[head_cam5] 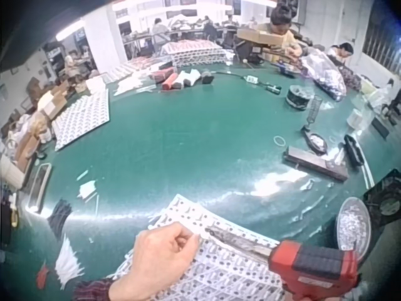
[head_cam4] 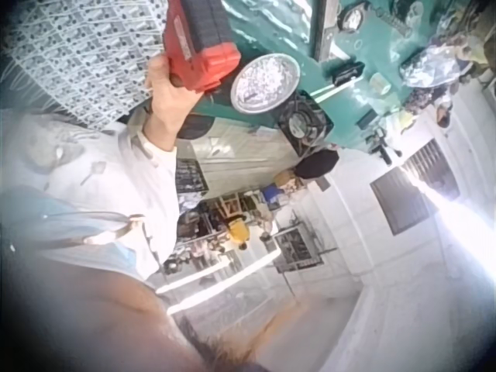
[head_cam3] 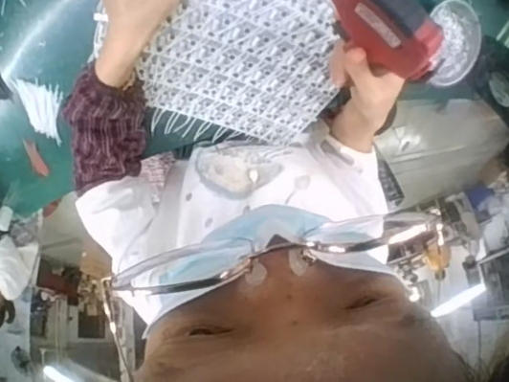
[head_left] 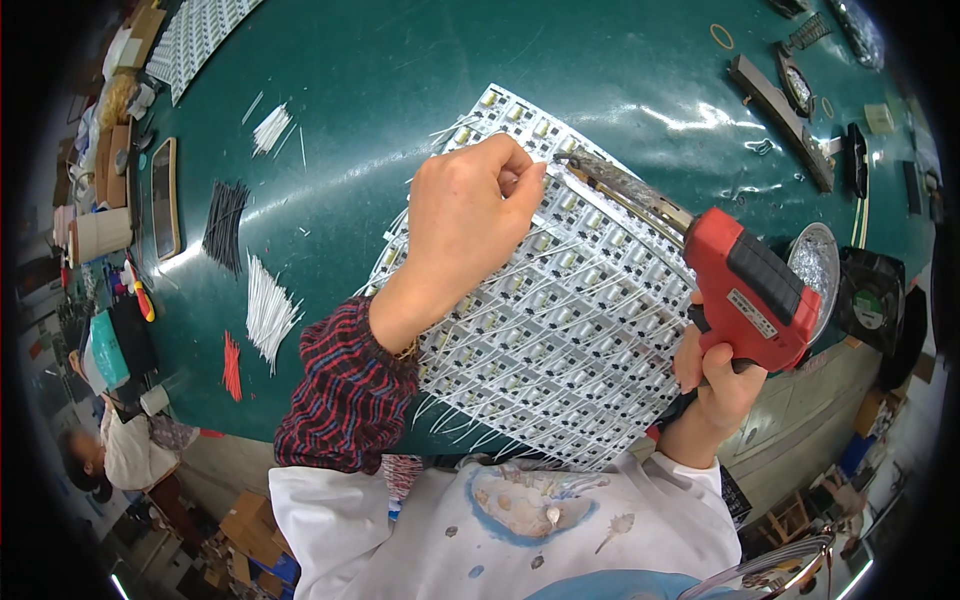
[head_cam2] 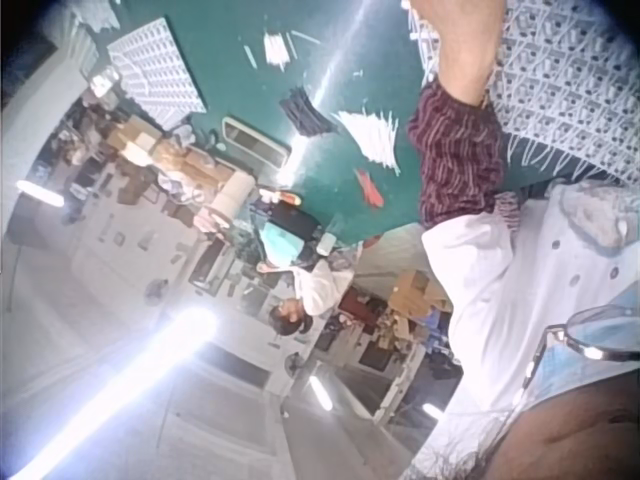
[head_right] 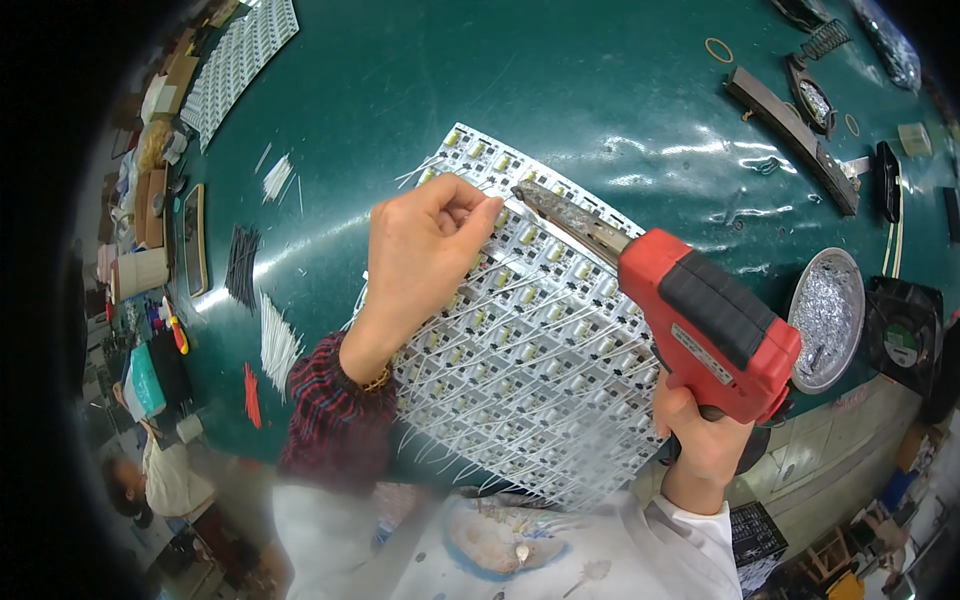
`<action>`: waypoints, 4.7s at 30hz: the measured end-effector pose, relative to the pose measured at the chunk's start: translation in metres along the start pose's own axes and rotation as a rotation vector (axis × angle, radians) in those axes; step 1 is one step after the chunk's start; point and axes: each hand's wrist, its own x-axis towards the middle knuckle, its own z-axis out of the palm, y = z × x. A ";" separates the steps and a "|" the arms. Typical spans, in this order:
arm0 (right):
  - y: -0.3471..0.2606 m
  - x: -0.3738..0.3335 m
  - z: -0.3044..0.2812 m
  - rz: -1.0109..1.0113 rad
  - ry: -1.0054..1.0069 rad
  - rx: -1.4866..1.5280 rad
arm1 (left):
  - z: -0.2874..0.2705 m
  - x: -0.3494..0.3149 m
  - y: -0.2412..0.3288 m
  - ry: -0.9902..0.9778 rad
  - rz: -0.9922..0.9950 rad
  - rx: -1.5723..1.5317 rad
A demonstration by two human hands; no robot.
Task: Soldering electronic components or connections on a grid of LEDs using a hand-held soldering tool.
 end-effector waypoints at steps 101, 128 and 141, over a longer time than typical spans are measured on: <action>-0.019 0.003 -0.006 0.012 -0.062 0.246 | -0.030 -0.010 0.010 -0.022 -0.155 -0.272; -0.008 -0.010 -0.005 0.139 0.016 0.108 | -0.001 0.008 0.003 -0.107 -0.232 -0.168; -0.002 -0.010 -0.004 0.150 0.012 0.211 | 0.001 0.010 0.007 -0.083 -0.258 -0.090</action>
